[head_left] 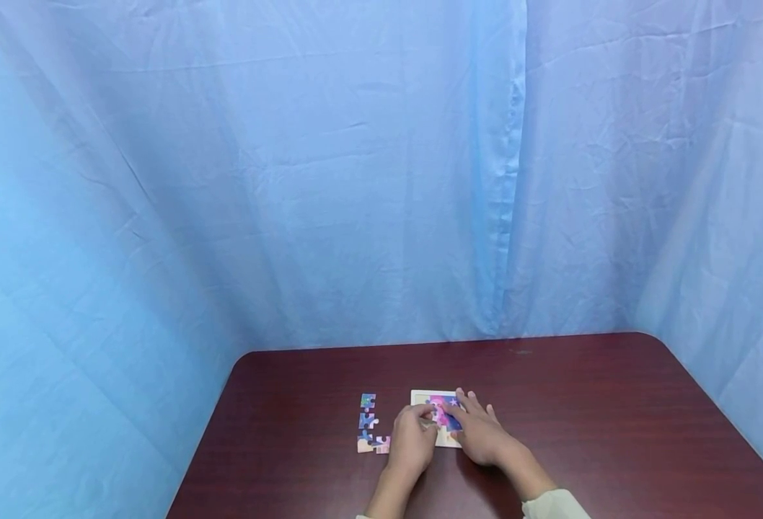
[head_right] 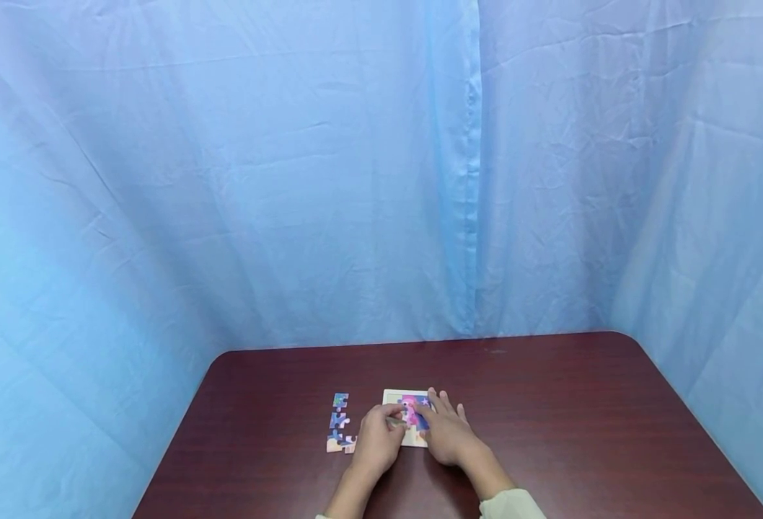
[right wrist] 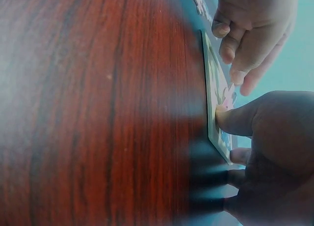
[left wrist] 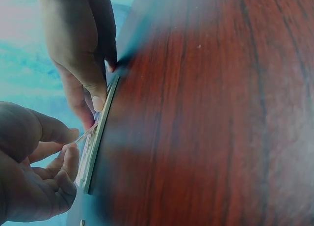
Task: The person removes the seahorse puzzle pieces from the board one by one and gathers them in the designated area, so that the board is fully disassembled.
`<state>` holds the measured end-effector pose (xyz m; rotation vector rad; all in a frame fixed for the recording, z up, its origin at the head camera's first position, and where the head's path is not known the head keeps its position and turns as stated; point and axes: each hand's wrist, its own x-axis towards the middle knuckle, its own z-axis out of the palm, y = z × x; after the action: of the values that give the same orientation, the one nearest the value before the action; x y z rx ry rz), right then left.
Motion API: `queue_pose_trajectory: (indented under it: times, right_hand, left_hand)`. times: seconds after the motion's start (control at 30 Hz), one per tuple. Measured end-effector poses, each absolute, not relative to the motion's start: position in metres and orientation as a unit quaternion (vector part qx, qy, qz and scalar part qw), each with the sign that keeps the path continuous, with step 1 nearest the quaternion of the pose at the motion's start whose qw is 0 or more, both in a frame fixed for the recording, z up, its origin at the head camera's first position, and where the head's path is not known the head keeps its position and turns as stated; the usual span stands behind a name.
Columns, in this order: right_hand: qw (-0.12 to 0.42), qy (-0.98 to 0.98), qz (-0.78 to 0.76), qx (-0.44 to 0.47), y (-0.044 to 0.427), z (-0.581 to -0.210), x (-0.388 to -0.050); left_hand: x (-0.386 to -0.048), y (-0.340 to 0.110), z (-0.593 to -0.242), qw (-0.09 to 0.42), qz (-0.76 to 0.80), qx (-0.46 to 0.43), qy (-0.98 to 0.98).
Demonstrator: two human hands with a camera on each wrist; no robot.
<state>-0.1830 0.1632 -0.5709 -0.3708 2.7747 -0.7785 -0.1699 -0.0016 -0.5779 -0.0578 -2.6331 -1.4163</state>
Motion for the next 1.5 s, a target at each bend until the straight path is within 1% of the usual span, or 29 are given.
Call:
queue_pose_trajectory:
  times: [0.37, 0.63, 0.77, 1.03, 1.5]
  right_hand:
    - [0.118, 0.949, -0.265, -0.126, 0.1625, -0.5702, -0.1826]
    - [0.117, 0.951, -0.26, -0.121, 0.1634, -0.5723, -0.1844]
    - [0.11, 0.951, -0.261, -0.127, 0.1635, -0.5722, -0.184]
    - [0.1, 0.95, -0.263, -0.132, 0.1632, -0.5697, -0.1835]
    - [0.113, 0.949, -0.267, -0.127, 0.164, -0.5712, -0.1825]
  left_hand:
    - [-0.1727, -0.0005, -0.5777, 0.075, -0.446, 0.001, -0.892]
    - [-0.1769, -0.0024, -0.5793, 0.071, -0.43, -0.032, -0.899]
    - [-0.1787, -0.004, -0.5772, 0.065, -0.419, -0.051, -0.904]
    - [-0.1795, -0.006, -0.5773, 0.032, -0.421, -0.044, -0.905]
    - [-0.1788, -0.0039, -0.5813, 0.034, -0.423, -0.036, -0.905]
